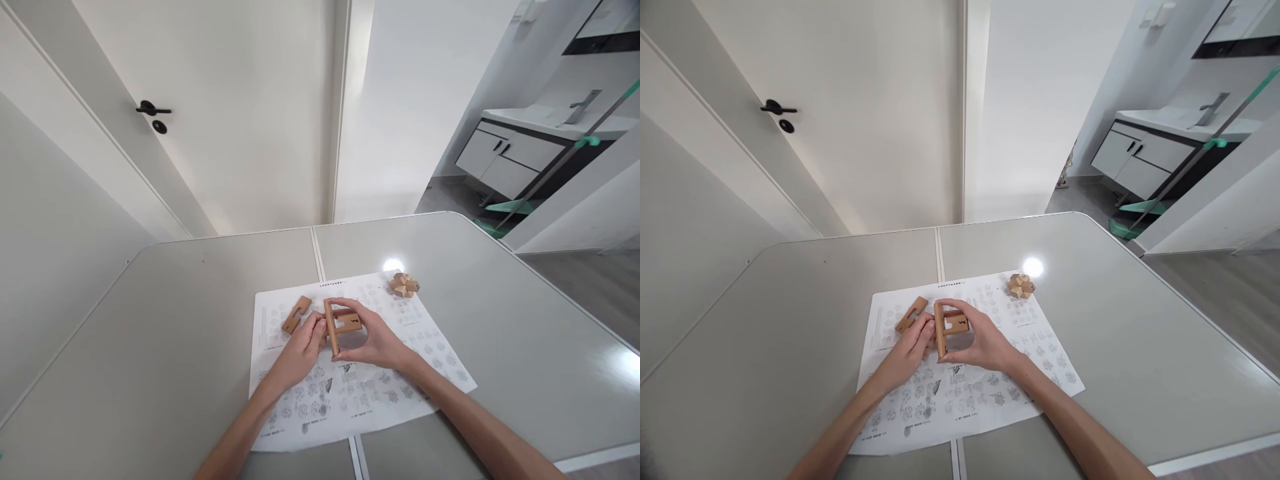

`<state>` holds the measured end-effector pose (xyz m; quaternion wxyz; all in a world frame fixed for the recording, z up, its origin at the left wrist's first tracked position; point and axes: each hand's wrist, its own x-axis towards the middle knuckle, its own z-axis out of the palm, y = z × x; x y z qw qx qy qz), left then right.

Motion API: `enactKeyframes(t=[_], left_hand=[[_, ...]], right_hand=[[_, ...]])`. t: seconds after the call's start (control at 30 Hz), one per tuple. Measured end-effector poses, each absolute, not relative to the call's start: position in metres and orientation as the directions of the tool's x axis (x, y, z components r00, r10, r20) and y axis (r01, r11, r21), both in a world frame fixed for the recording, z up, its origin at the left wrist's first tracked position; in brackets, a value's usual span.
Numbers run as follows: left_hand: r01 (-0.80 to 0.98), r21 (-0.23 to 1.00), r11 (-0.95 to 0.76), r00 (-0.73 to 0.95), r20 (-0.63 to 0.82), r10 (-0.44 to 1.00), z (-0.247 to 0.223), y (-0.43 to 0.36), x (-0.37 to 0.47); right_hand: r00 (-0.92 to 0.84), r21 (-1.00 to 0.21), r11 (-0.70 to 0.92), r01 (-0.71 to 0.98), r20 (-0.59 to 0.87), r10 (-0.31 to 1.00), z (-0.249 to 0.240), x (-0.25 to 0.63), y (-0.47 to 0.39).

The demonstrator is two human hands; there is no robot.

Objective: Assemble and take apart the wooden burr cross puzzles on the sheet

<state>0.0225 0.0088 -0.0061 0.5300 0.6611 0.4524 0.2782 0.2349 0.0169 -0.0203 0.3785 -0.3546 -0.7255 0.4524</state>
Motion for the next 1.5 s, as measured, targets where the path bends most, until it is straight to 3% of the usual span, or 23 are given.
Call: enactKeyframes(t=[0.27, 0.4, 0.5, 0.6, 0.7, 0.87, 1.0, 1.17, 1.27, 1.37, 1.5], left_hand=[[0.266, 0.964, -0.011, 0.418, -0.105, 0.902, -0.007, 0.008, 0.024], [0.136, 0.984, 0.118, 0.432, -0.166, 0.886, -0.006, 0.013, 0.019], [-0.019, 0.987, 0.162, 0.346, -0.146, 0.927, -0.004, 0.024, 0.007], [-0.199, 0.974, 0.107, 0.105, -0.087, 0.991, -0.005, 0.037, -0.010], [-0.259, 0.965, 0.034, -0.023, -0.041, 0.999, -0.009, 0.046, -0.021], [-0.284, 0.959, -0.011, -0.074, -0.010, 0.997, -0.019, 0.050, -0.025], [-0.263, 0.965, -0.017, -0.045, 0.005, 0.999, -0.023, 0.048, -0.022], [-0.198, 0.980, -0.011, 0.052, 0.021, 0.998, -0.017, 0.040, -0.019], [-0.163, 0.987, -0.003, 0.105, 0.021, 0.994, -0.012, 0.035, -0.015], [-0.132, 0.991, 0.002, 0.164, 0.020, 0.986, -0.007, 0.032, -0.010], [-0.127, 0.986, 0.110, 0.357, -0.058, 0.932, -0.001, 0.027, -0.002]], right_hand=[[-0.457, -0.922, 0.344, 0.176, 0.234, 0.858, -0.021, 0.233, 0.017], [-0.461, -0.927, 0.343, 0.151, 0.241, 0.854, -0.018, 0.235, 0.017], [-0.449, -0.924, 0.348, 0.156, 0.247, 0.859, -0.020, 0.236, 0.019], [-0.438, -0.882, 0.371, 0.290, 0.222, 0.871, -0.025, 0.227, 0.022], [-0.398, -0.777, 0.422, 0.468, 0.241, 0.885, -0.029, 0.200, 0.025], [-0.311, -0.633, 0.462, 0.621, 0.342, 0.887, -0.035, 0.138, 0.030], [-0.276, -0.628, 0.456, 0.631, 0.368, 0.888, -0.039, 0.124, 0.035], [-0.159, -0.858, 0.278, 0.432, 0.231, 0.960, -0.034, 0.174, 0.046], [-0.128, -0.992, 0.071, 0.108, 0.057, 0.990, -0.026, 0.215, 0.053], [-0.206, -0.970, -0.091, -0.227, -0.043, 0.978, -0.018, 0.243, 0.056], [-0.261, -0.892, -0.176, -0.416, -0.068, 0.963, -0.015, 0.253, 0.053]])
